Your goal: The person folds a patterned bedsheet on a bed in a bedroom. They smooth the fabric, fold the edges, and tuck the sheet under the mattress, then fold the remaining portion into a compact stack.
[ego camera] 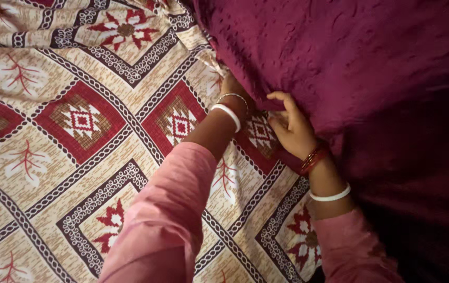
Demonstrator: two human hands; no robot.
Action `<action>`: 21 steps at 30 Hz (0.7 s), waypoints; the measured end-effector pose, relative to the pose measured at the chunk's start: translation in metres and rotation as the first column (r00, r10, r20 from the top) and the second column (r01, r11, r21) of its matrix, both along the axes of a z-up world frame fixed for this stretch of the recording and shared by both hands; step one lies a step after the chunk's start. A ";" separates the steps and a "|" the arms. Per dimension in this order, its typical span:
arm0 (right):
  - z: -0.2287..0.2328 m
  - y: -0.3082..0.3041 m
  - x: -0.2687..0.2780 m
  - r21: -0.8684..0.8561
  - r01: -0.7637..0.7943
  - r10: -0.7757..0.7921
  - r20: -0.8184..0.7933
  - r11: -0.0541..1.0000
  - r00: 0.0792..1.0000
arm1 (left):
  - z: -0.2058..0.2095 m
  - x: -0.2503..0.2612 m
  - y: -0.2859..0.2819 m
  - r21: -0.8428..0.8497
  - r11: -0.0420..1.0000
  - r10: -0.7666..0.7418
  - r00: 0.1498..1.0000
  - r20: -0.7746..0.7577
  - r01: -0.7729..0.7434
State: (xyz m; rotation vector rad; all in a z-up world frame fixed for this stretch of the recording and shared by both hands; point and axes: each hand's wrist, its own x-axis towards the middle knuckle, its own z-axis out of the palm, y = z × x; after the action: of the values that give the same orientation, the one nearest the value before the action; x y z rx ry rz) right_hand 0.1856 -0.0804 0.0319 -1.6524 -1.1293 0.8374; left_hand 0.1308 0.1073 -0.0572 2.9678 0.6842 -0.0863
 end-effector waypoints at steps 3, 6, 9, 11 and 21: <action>-0.001 -0.019 -0.002 -0.017 -0.008 0.008 -0.034 1.000 0.999 | 0.036 -0.017 -0.006 -0.214 0.976 -0.005 0.970 -0.244 -0.049; -0.001 -0.051 -0.001 -0.016 0.102 -0.089 0.371 0.995 0.924 | 0.073 -0.041 -0.025 -0.345 0.934 -0.169 0.965 -0.201 0.092; 0.007 -0.088 0.006 -0.469 0.244 -0.100 0.311 0.849 0.945 | 0.085 -0.056 -0.042 -0.388 0.849 -0.294 0.930 0.220 0.360; 0.006 -0.106 0.000 -0.333 0.306 -0.141 0.437 0.892 0.888 | 0.082 -0.053 -0.052 -0.381 0.795 -0.342 0.867 0.363 0.472; -0.034 -0.096 0.003 -0.230 0.162 0.030 0.655 0.960 0.755 | 0.074 -0.010 -0.096 -0.277 0.886 -0.441 0.863 -0.247 0.373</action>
State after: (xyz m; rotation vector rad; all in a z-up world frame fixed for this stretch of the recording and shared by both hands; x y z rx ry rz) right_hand 0.1884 -0.1759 -0.0024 -2.3114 -1.4550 0.3603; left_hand 0.1212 0.0112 0.0166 2.8497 0.0372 -0.6191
